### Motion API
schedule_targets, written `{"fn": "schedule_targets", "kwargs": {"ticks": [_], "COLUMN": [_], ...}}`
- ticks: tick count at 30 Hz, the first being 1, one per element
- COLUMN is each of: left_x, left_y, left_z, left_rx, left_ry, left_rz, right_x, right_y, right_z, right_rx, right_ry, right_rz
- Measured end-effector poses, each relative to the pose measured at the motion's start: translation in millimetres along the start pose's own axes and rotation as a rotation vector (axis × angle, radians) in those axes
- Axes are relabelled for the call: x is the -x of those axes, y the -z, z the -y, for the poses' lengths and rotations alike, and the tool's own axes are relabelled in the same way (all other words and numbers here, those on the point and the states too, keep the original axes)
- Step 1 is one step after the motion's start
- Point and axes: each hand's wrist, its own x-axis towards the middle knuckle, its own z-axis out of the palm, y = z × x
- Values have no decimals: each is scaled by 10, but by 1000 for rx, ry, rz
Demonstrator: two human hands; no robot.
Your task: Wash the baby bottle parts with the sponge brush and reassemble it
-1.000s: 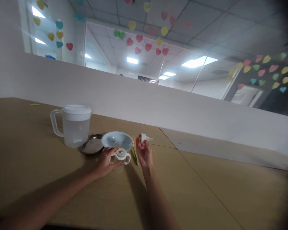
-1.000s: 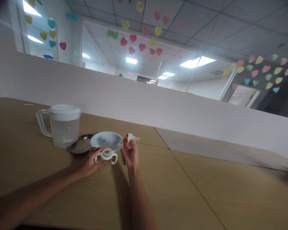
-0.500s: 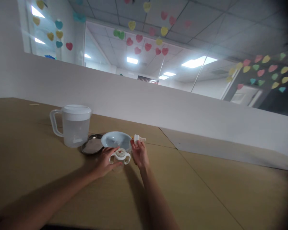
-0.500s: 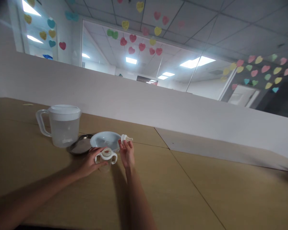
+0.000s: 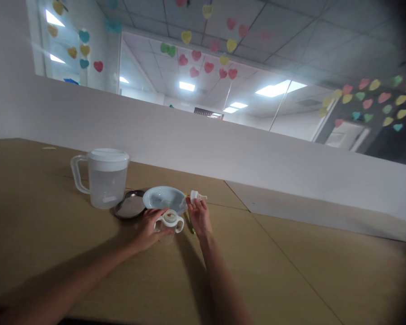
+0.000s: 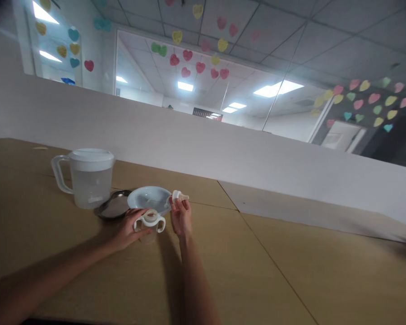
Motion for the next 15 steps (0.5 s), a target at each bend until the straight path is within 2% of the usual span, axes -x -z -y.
{"fn": "schedule_targets", "kwargs": {"ticks": [5, 10, 15], "left_x": [-8, 0, 6], "left_y": [4, -9, -17], "left_z": [-11, 3, 33], "left_rx": [-1, 8, 13], "left_ry": [8, 9, 14], "left_rz": [26, 19, 14], "right_x": [-18, -14, -17], "right_y": [47, 118, 177], "right_z": [-173, -319, -352], "right_rx": [226, 567, 723], "right_ry": [19, 93, 167], "right_rz": [-21, 54, 63]}}
